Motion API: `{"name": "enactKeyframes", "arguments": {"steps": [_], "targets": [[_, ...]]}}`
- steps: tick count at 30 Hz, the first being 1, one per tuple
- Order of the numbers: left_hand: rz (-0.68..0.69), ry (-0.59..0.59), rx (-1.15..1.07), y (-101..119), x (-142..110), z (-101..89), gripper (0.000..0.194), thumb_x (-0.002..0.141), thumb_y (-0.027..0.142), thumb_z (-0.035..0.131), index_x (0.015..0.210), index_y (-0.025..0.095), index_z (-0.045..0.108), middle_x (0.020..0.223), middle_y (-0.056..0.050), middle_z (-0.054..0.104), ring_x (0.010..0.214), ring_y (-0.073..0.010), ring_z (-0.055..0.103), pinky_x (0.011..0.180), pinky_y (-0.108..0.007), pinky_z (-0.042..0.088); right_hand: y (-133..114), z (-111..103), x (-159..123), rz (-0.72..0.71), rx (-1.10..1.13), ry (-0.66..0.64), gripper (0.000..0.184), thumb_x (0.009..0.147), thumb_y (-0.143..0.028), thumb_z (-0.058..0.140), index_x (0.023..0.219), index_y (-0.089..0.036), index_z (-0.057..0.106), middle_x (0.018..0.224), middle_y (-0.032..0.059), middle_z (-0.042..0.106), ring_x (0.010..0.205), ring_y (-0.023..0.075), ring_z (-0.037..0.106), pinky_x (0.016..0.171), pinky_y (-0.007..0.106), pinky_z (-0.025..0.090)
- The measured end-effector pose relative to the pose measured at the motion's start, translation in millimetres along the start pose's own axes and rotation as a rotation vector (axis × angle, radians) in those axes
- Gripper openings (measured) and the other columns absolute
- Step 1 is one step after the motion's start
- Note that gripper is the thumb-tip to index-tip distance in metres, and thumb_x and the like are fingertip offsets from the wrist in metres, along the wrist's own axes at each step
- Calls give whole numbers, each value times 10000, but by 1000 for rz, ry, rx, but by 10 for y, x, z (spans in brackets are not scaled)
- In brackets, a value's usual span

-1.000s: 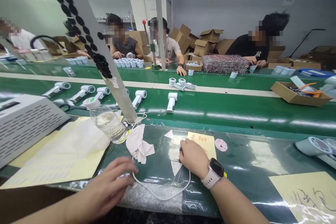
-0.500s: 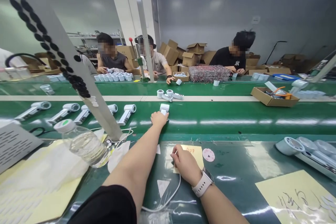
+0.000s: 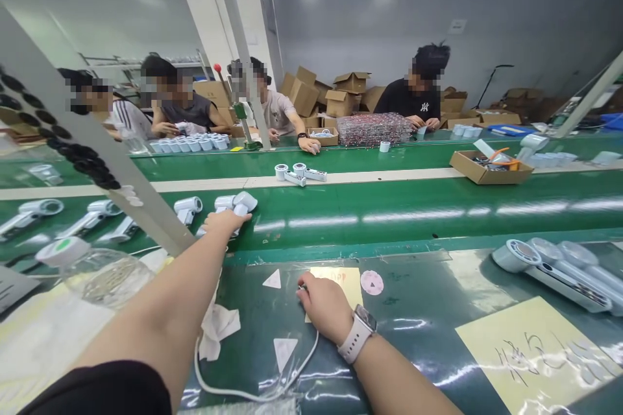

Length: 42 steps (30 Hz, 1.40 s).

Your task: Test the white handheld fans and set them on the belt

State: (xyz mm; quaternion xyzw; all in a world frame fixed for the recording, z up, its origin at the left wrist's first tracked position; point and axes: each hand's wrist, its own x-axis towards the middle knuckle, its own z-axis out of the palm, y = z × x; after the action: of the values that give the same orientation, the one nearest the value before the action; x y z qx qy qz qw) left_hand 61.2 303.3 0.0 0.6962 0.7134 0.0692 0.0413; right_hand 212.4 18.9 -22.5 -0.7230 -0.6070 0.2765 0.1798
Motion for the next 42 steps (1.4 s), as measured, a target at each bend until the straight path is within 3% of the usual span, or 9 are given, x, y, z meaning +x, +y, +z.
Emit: {"name": "enactKeyframes", "arguments": {"steps": [8,12,16,21,24,28,36,39,42], "targets": [[115,-145,-239,72,-271,79,501,725,435,804,1124,151,702,1452,-204,466,1381,-421,419,1111,-531,408,117,75,56,-20,135,50,236,966,-218,536,1122,-168,707,950,121,792,942,270,723,771,323,436],[96,-264,-537,121,-521,4,371,934,387,658,1228,163,626,1308,-112,615,1185,-272,605,1000,-506,516,229,109,93,-41,277,35,265,967,-215,481,1060,-147,720,762,70,746,743,209,702,705,289,456],[187,-365,-1000,101,-946,-124,531,904,597,619,1162,134,658,1120,-123,708,980,-242,686,816,-347,559,314,144,78,-64,394,3,334,940,-241,439,1064,-130,729,700,54,701,682,207,662,652,302,456],[325,-436,-1500,-273,-1705,-454,847,679,860,642,1193,186,642,1006,-117,757,884,-256,720,736,-335,556,266,200,-81,-106,486,-54,426,862,-324,491,1167,-142,724,764,54,706,697,211,640,675,336,477],[459,-586,-1817,-560,-2177,-578,728,691,678,798,1219,207,624,1009,-103,771,889,-259,739,770,-355,570,166,164,-191,-116,605,-114,467,800,-397,567,1154,-136,723,685,21,663,606,191,609,604,329,484],[380,-495,-2021,-747,-2603,-486,564,734,548,830,1154,210,665,1110,-90,770,973,-250,740,834,-350,586,-16,77,-416,-37,963,-269,477,677,-452,804,1023,-134,722,580,-29,613,502,145,583,532,289,490],[289,-557,-2213,-640,-2591,-432,641,581,772,795,782,181,650,994,-116,767,1153,-372,684,1001,-487,540,-458,663,-1079,-16,1575,-705,476,745,-600,806,797,-203,548,486,-34,621,335,94,506,356,180,387],[318,-585,-2256,-533,-2595,-477,662,541,798,790,756,189,642,966,-97,763,1130,-360,696,980,-475,557,-538,729,-1122,-49,1597,-669,460,791,-617,758,824,-207,554,482,-24,633,328,102,508,358,184,386],[333,-611,-2283,-426,-2655,-482,659,534,797,790,694,181,616,1029,-95,758,1091,-342,711,945,-457,576,-579,586,-1098,-91,1444,-436,474,792,-641,746,836,-184,624,519,-12,637,397,114,539,415,219,443]]}}
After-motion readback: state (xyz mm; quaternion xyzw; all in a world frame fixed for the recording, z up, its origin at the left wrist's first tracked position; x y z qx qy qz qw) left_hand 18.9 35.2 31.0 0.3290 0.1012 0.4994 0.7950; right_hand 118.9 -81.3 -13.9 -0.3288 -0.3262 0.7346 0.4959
